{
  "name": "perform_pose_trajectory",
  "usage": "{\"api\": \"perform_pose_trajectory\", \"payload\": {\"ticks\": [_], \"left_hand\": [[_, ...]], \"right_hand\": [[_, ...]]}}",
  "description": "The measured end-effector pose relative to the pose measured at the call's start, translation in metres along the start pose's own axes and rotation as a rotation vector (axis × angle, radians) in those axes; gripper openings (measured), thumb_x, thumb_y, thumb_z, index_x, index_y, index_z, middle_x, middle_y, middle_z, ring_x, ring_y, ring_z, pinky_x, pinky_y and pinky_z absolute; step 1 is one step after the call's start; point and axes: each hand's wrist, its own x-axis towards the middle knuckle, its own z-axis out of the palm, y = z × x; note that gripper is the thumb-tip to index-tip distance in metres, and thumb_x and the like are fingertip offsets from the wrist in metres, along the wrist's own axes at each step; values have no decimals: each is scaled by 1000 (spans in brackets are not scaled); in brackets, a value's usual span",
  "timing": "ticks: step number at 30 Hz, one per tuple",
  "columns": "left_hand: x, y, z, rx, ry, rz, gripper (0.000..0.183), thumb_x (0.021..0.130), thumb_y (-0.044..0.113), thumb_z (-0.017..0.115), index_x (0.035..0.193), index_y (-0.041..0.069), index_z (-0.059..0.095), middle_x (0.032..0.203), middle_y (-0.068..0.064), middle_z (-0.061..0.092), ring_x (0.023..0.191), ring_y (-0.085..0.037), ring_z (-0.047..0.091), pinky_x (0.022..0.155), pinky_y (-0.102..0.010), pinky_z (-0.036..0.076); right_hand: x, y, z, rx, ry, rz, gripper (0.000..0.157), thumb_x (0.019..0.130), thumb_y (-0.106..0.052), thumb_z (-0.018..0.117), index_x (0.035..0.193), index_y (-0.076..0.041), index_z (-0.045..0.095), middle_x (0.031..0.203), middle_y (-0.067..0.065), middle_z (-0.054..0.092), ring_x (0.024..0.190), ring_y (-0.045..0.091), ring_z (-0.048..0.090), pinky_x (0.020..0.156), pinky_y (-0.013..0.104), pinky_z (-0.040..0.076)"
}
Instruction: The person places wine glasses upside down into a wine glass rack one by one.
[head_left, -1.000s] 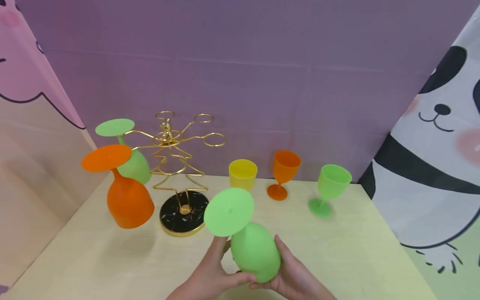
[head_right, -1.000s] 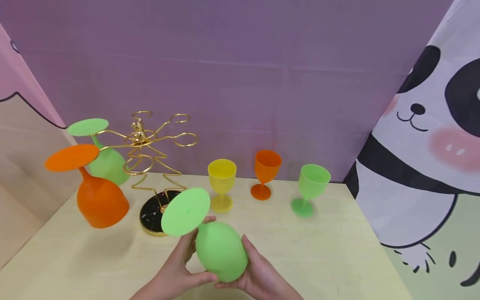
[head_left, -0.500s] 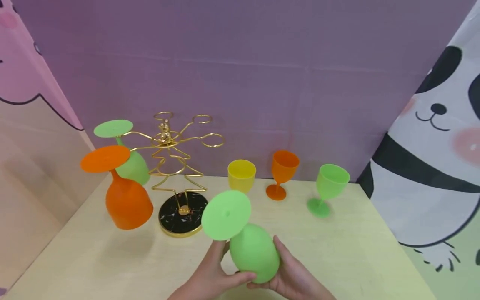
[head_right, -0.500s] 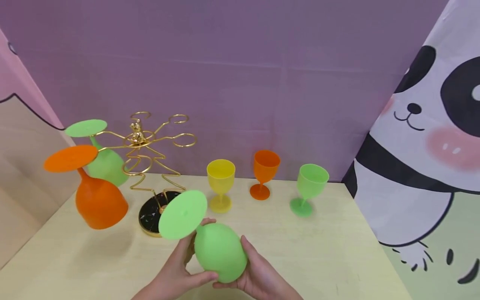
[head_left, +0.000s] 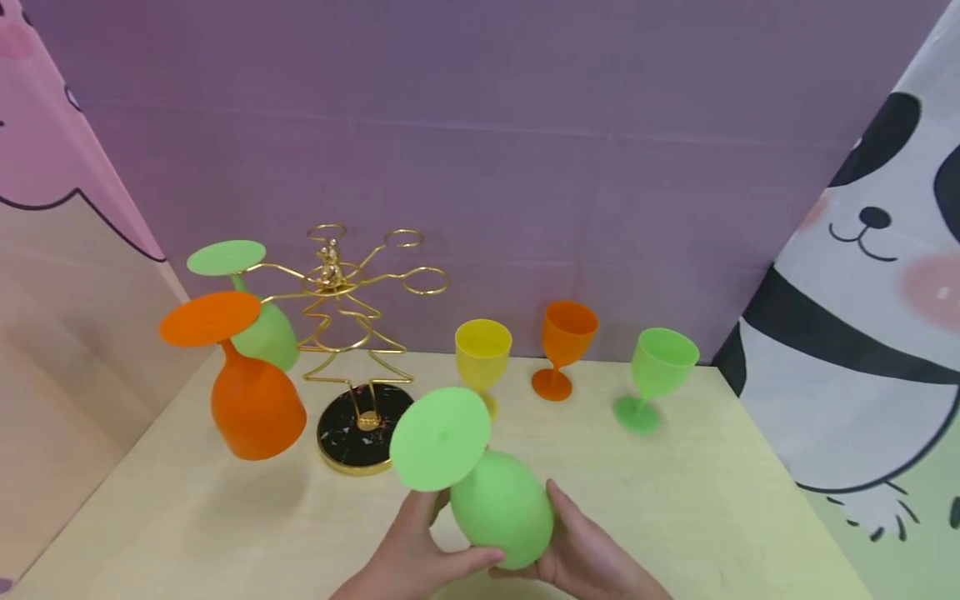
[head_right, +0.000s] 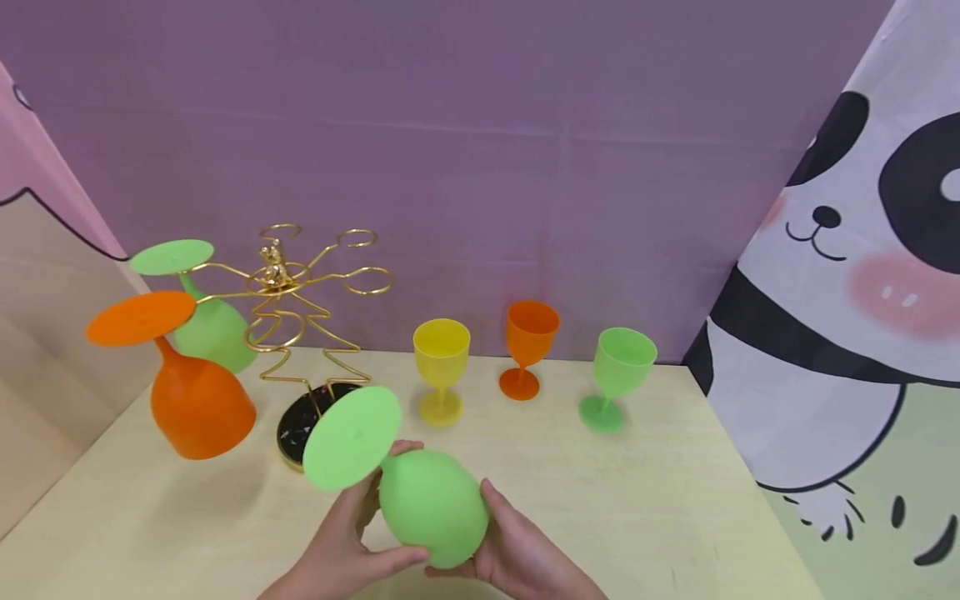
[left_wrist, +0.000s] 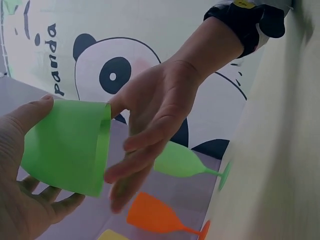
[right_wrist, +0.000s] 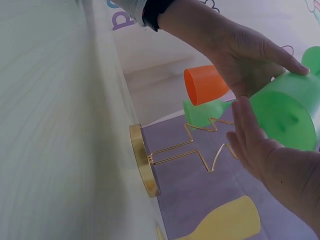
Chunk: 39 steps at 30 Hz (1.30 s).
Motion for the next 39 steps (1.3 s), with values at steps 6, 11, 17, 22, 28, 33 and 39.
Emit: {"api": "perform_pose_trajectory", "payload": {"ticks": [6, 11, 17, 22, 28, 33, 39], "left_hand": [[1, 5, -15, 71, 84, -28, 84, 69, 28, 79, 138, 23, 30, 135, -3, 42, 121, -20, 41, 96, -51, 41], [1, 8, -31, 178, 190, -37, 84, 67, 28, 81, 136, 24, 33, 135, -2, 42, 119, -19, 43, 94, -48, 44], [0, 11, -53, 268, 261, -55, 87, 66, 26, 82, 137, 26, 31, 134, 2, 40, 113, -14, 47, 90, -35, 47], [0, 14, -70, 330, 339, -15, 92, 60, 15, 85, 137, 22, 35, 132, -1, 41, 110, -12, 47, 83, -18, 45], [0, 18, -84, 403, 424, -28, 96, 55, 8, 86, 137, 22, 36, 132, 4, 41, 114, -10, 41, 88, -10, 40], [1, 21, -93, 448, 503, -68, 94, 55, 6, 86, 135, 17, 38, 134, 2, 40, 115, -11, 38, 89, -7, 37], [2, 24, -101, 517, 539, -138, 89, 60, 13, 85, 136, 16, 37, 132, -5, 41, 114, -18, 39, 91, -30, 44]], "right_hand": [[-1, -1, -7, -30, -5, -56, 57, 99, -46, 4, 147, -15, -1, 149, 18, 19, 128, 36, 31, 105, 51, 30], [-5, -9, -11, -47, -7, -93, 57, 99, -44, 3, 146, -14, -3, 150, 18, 16, 130, 37, 27, 106, 46, 31], [-10, -22, -17, -119, -26, -170, 54, 99, -40, 1, 147, -14, -2, 151, 15, 17, 131, 40, 22, 106, 45, 31], [-15, -39, -26, -168, -30, -204, 53, 100, -40, 7, 146, -16, -3, 150, 6, 22, 132, 38, 20, 108, 43, 29], [-19, -65, -32, -188, 196, -211, 48, 102, -35, 15, 147, -20, 8, 148, 10, 25, 129, 36, 30, 104, 40, 34], [-22, -88, -34, -225, 366, -210, 50, 102, -34, 19, 147, -19, 6, 144, 8, 30, 126, 32, 37, 102, 36, 37], [-26, -110, -38, -418, 445, -246, 55, 101, -35, 22, 147, -17, -3, 146, 17, 12, 123, 24, 42, 98, 30, 41]]}}
